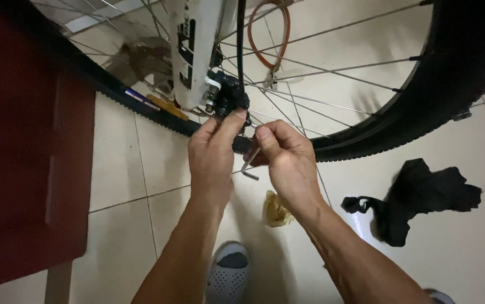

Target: The person uses an Allen key to tighten the bolts on the front brake caliper of a bicycle. They then spin the wheel to test the brake alignment and continue making adjustments to the caliper.

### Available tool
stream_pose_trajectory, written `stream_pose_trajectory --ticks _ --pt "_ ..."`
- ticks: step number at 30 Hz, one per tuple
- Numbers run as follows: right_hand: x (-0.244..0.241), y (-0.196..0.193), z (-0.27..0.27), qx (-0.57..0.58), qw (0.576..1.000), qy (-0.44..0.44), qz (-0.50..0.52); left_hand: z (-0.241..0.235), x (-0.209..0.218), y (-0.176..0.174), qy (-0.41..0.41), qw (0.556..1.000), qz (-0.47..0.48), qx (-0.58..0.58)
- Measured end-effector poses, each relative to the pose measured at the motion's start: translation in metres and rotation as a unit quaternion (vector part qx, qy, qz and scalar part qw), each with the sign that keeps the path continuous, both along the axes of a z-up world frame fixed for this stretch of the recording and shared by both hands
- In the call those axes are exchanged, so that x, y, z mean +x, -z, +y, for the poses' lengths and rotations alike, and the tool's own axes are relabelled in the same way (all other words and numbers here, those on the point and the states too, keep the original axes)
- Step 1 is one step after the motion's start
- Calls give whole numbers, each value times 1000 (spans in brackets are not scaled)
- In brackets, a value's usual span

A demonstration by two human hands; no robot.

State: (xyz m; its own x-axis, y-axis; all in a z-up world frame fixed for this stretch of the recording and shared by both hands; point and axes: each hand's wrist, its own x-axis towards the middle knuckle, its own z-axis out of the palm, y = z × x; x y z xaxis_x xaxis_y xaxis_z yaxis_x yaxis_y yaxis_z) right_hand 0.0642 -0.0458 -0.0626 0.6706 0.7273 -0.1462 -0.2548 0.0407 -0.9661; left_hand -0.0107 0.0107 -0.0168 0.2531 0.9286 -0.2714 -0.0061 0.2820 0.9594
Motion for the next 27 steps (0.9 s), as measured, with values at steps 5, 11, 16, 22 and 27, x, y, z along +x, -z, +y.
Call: stream_pose_trajectory --ticks 5,11,16,22,27 --pt "4 -7 -5 3 999 -17 39 -8 -8 -13 10 1000 24 11" --pt "6 6 -7 8 999 -45 -19 -9 -30 2 11 985 132 111" --pt "8 6 -10 24 997 -57 -48 16 -70 6 -115 895 115 415" --pt "6 6 -8 17 998 -66 -13 46 -60 -80 62 842 41 534" --pt "3 0 -10 4 998 -46 -40 54 -42 -117 216 868 55 445"
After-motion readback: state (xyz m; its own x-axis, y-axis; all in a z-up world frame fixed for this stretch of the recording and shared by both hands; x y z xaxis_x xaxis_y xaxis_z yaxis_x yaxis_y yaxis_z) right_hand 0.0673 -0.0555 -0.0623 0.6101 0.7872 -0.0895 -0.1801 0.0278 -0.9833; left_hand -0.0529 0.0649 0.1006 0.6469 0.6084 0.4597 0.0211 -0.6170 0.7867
